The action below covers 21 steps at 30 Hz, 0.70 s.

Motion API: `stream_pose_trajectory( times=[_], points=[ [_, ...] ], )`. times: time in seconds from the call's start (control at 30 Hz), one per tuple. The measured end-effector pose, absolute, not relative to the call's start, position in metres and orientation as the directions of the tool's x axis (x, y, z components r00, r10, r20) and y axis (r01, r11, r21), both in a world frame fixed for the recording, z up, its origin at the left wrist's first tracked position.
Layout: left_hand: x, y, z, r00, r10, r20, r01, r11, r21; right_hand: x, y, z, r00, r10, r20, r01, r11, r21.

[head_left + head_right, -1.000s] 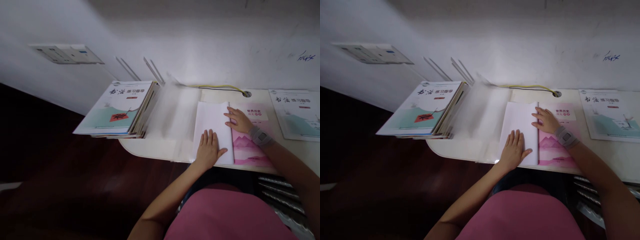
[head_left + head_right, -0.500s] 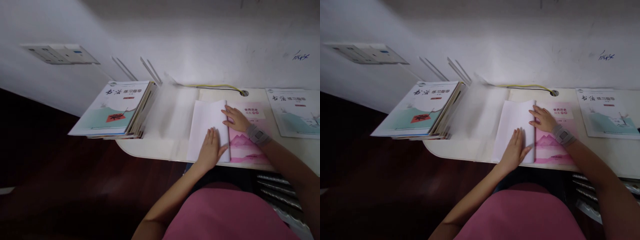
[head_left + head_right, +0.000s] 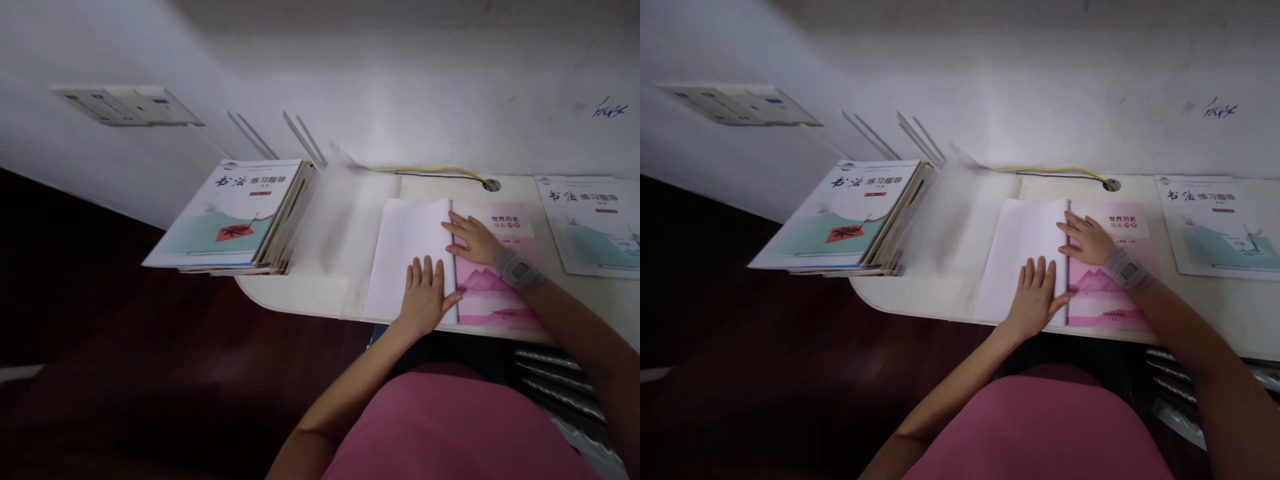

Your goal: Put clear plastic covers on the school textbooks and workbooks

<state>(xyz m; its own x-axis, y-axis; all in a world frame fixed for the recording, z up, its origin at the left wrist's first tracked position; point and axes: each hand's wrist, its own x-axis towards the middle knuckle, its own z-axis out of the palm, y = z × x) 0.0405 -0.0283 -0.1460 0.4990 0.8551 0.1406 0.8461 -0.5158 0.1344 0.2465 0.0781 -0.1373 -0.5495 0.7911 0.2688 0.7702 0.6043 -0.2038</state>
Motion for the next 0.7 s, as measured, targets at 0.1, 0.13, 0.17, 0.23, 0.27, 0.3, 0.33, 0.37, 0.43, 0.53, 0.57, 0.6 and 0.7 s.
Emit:
stream_pose_trajectory(
  times=[0.1,0.13,0.17,0.23,0.27,0.3,0.33,0.37,0.43,0.53,0.57,0.6,0.7],
  points=[
    [0.037,-0.026,-0.149,0.501,0.854,0.137,0.846,-0.517,0.126,0.247,0.079,-0.138,-0.549,0.79,0.274,0.771,0.605,-0.198],
    [0.035,-0.026,-0.149,0.501,0.854,0.141,0.847,-0.517,0.124,0.247,0.079,-0.138,-0.551,0.79,0.27,0.772,0.605,-0.195],
    [0.034,-0.026,-0.15,0.498,0.854,0.147,0.848,-0.516,0.121,0.247,0.079,-0.138,-0.555,0.789,0.263,0.771,0.607,-0.192],
    [0.032,-0.027,-0.152,0.49,0.857,0.162,0.852,-0.51,0.118,0.247,0.078,-0.138,-0.567,0.786,0.247,0.767,0.613,-0.19],
    [0.032,-0.028,-0.153,0.487,0.857,0.168,0.853,-0.508,0.116,0.247,0.078,-0.138,-0.574,0.783,0.239,0.764,0.617,-0.189],
    [0.031,-0.029,-0.154,0.486,0.856,0.174,0.854,-0.508,0.114,0.247,0.078,-0.138,-0.58,0.781,0.231,0.761,0.621,-0.188],
    [0.031,-0.03,-0.154,0.488,0.855,0.178,0.853,-0.51,0.112,0.247,0.078,-0.138,-0.583,0.78,0.226,0.761,0.622,-0.185],
    [0.03,-0.03,-0.154,0.49,0.853,0.179,0.852,-0.512,0.109,0.246,0.078,-0.138,-0.583,0.781,0.223,0.763,0.621,-0.181],
    [0.029,-0.03,-0.153,0.495,0.852,0.174,0.851,-0.515,0.103,0.246,0.078,-0.139,-0.584,0.783,0.215,0.768,0.619,-0.167],
    [0.025,-0.026,-0.152,0.478,0.863,0.164,0.863,-0.496,0.094,0.245,0.077,-0.138,-0.592,0.781,0.201,0.771,0.621,-0.141],
    [0.023,-0.025,-0.152,0.469,0.867,0.166,0.868,-0.487,0.094,0.245,0.077,-0.138,-0.593,0.781,0.197,0.772,0.621,-0.136],
    [0.021,-0.024,-0.152,0.461,0.871,0.17,0.872,-0.48,0.095,0.245,0.077,-0.138,-0.592,0.782,0.195,0.774,0.619,-0.132],
    [0.02,-0.023,-0.151,0.448,0.875,0.183,0.876,-0.471,0.108,0.244,0.077,-0.138,-0.583,0.789,0.196,0.783,0.609,-0.125]
  ],
)
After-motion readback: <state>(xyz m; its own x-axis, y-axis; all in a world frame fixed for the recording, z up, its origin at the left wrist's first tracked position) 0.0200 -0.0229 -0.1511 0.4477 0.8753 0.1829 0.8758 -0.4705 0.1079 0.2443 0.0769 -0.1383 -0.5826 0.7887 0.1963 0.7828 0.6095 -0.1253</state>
